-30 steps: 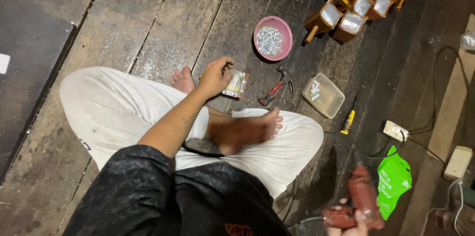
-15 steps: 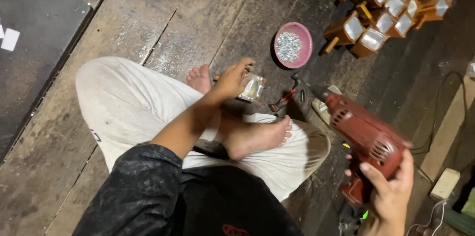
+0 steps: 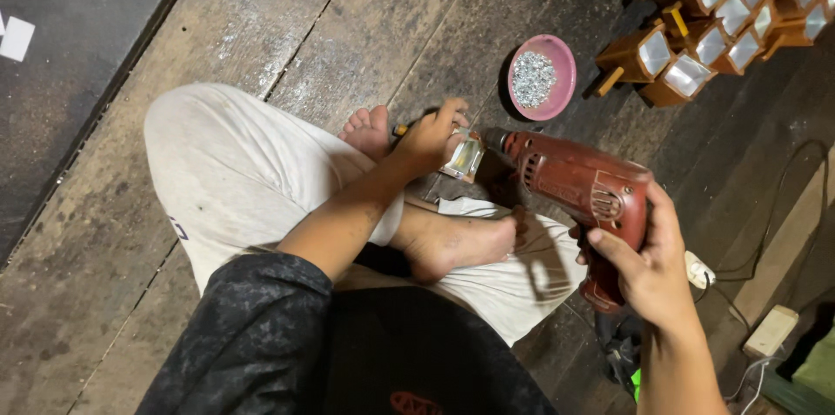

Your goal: The person assembles small wooden frames by picking up small metal components from a bowl, placing them onto the wooden pieces, and using a drill to secure them.

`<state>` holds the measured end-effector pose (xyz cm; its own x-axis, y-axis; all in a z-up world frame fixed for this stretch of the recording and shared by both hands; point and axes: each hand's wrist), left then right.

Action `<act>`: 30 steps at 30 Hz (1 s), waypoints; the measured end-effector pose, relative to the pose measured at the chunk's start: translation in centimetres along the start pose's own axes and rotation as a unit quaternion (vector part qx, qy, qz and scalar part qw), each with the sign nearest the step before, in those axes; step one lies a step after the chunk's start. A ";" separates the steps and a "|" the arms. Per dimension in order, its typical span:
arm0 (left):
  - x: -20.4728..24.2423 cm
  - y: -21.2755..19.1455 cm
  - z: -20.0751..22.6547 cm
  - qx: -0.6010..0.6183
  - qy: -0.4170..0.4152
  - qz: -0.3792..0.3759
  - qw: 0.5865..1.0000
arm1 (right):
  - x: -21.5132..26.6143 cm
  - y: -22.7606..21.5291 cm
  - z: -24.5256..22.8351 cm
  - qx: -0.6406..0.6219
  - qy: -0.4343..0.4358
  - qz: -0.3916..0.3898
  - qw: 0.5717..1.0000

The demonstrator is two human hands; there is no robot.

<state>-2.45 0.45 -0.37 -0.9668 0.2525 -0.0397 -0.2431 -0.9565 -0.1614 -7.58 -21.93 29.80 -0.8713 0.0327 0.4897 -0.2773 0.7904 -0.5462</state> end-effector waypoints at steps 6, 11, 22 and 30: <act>0.3 0.3 -0.1 -0.023 0.053 0.019 0.998 | -1.8 1.3 -0.7 -0.036 0.025 -0.034 0.998; 0.5 0.2 0.0 -0.038 0.112 0.041 0.992 | -2.5 1.5 -0.7 -0.022 0.021 -0.049 0.998; 0.7 -0.2 0.7 -0.025 0.144 0.062 0.987 | -2.8 1.2 -0.4 0.039 -0.006 -0.041 0.998; 0.5 -0.2 0.6 -0.007 0.107 0.055 0.993 | -3.3 1.7 -3.9 0.171 0.059 -0.035 0.983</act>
<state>-2.98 0.67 0.22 -0.9482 0.1735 -0.2660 -0.1347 -0.9782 -0.1579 -3.57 -18.31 29.90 -0.7976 0.0721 0.5989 -0.4730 0.5414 -0.6951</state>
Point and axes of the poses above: each hand's wrist, its own x-axis away from the middle knuckle, its own y-axis out of the palm, z = x × y, and after that the axes turned 10 degrees about y, right-handed
